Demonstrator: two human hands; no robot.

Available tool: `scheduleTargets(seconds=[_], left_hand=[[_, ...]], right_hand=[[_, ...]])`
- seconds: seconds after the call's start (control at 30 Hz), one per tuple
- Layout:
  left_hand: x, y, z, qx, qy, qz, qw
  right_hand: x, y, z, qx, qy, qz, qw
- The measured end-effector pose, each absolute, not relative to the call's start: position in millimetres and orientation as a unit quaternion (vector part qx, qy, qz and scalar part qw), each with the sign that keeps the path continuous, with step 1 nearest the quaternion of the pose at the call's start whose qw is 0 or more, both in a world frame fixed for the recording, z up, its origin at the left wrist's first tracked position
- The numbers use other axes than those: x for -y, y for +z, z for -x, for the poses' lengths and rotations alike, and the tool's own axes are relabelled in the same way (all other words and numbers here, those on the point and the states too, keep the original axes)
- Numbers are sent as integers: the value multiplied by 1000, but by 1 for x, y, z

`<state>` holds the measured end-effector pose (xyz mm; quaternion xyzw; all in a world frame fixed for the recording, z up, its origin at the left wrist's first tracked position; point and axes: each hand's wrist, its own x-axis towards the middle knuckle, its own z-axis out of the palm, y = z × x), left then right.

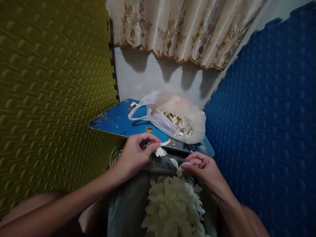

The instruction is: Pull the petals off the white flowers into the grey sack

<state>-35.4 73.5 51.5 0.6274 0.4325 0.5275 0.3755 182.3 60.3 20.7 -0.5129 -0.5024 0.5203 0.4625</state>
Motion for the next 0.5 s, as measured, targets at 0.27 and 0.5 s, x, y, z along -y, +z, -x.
scheduleTargets(seconds=[0.27, 0.5], left_hand=[[-67, 46, 36, -446, 506, -635, 377], [-76, 29, 22, -363, 471, -757, 270]], right_hand=[[-49, 29, -192, 756, 328, 488, 288], [-68, 3, -152, 637, 442, 438, 456]])
